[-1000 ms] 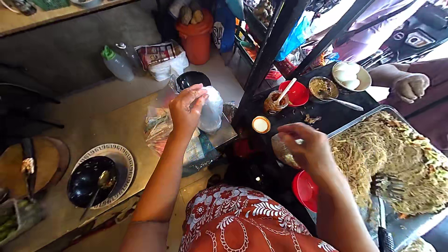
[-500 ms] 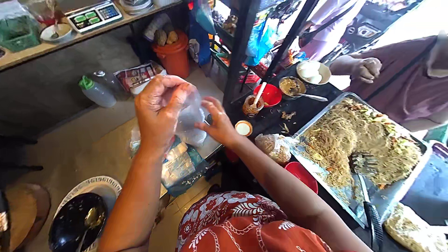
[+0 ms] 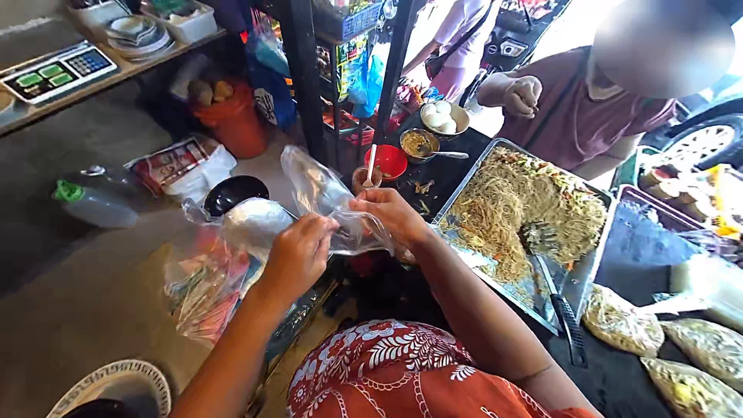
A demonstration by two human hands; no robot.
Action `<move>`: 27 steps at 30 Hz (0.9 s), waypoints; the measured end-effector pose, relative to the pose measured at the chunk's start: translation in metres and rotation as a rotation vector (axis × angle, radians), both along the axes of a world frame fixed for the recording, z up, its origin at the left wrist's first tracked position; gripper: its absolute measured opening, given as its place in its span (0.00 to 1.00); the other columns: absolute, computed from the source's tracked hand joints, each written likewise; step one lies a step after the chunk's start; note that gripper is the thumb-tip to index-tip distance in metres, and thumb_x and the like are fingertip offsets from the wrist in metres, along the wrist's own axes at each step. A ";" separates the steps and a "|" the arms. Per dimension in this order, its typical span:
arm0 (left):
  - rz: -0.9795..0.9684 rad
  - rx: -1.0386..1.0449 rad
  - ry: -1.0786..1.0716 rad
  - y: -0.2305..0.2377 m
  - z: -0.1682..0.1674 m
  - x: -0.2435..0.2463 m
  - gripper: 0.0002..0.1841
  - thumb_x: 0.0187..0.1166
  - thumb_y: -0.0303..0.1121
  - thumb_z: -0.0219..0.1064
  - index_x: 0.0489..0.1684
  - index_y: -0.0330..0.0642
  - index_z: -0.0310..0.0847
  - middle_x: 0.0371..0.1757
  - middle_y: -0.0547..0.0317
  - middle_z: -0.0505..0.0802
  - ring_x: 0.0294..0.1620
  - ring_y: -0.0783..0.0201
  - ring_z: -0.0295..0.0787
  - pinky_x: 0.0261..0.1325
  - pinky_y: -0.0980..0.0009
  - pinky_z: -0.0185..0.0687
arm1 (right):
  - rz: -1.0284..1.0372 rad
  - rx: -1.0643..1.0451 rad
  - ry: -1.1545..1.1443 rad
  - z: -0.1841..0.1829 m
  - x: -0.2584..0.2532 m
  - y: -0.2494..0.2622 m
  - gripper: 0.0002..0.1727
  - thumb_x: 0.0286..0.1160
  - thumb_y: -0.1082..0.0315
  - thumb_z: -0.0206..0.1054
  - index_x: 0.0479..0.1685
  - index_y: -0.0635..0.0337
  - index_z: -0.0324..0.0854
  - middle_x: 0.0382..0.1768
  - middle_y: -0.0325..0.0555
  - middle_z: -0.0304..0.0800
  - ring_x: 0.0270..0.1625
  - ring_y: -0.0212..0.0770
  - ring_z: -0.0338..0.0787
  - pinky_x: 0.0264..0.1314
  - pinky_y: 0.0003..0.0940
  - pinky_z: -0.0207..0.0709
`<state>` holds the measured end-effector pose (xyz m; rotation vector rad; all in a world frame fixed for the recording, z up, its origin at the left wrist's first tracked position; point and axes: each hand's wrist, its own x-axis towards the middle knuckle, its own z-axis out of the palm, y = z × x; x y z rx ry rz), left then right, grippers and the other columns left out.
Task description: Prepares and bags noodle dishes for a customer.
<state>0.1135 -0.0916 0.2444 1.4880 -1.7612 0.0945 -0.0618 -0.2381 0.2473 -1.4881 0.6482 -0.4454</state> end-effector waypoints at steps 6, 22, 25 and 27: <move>0.045 0.038 0.096 -0.007 -0.010 -0.027 0.11 0.76 0.21 0.58 0.41 0.33 0.90 0.52 0.45 0.90 0.54 0.59 0.89 0.58 0.66 0.88 | 0.100 0.032 -0.066 -0.006 -0.033 0.000 0.44 0.74 0.53 0.69 0.91 0.43 0.52 0.64 0.53 0.87 0.51 0.47 0.93 0.50 0.44 0.90; -0.203 -0.080 -0.072 -0.032 -0.006 -0.123 0.14 0.84 0.24 0.58 0.57 0.35 0.88 0.63 0.45 0.92 0.55 0.57 0.93 0.58 0.68 0.88 | -0.184 -0.220 0.174 -0.001 -0.036 -0.009 0.17 0.87 0.70 0.57 0.68 0.64 0.81 0.56 0.48 0.91 0.56 0.28 0.88 0.63 0.23 0.80; -0.234 -0.101 -0.015 -0.057 -0.017 -0.141 0.15 0.80 0.21 0.59 0.60 0.32 0.87 0.65 0.42 0.91 0.58 0.56 0.93 0.62 0.68 0.87 | -0.308 -0.315 0.239 0.040 -0.025 -0.036 0.15 0.86 0.70 0.60 0.67 0.61 0.81 0.51 0.47 0.90 0.49 0.30 0.87 0.54 0.26 0.82; -0.177 -0.094 0.061 -0.080 -0.022 -0.147 0.17 0.80 0.19 0.59 0.64 0.30 0.85 0.67 0.40 0.89 0.63 0.55 0.91 0.66 0.67 0.87 | -0.219 -0.567 0.284 0.021 -0.025 -0.071 0.18 0.85 0.64 0.62 0.70 0.57 0.81 0.60 0.45 0.90 0.61 0.31 0.87 0.67 0.30 0.81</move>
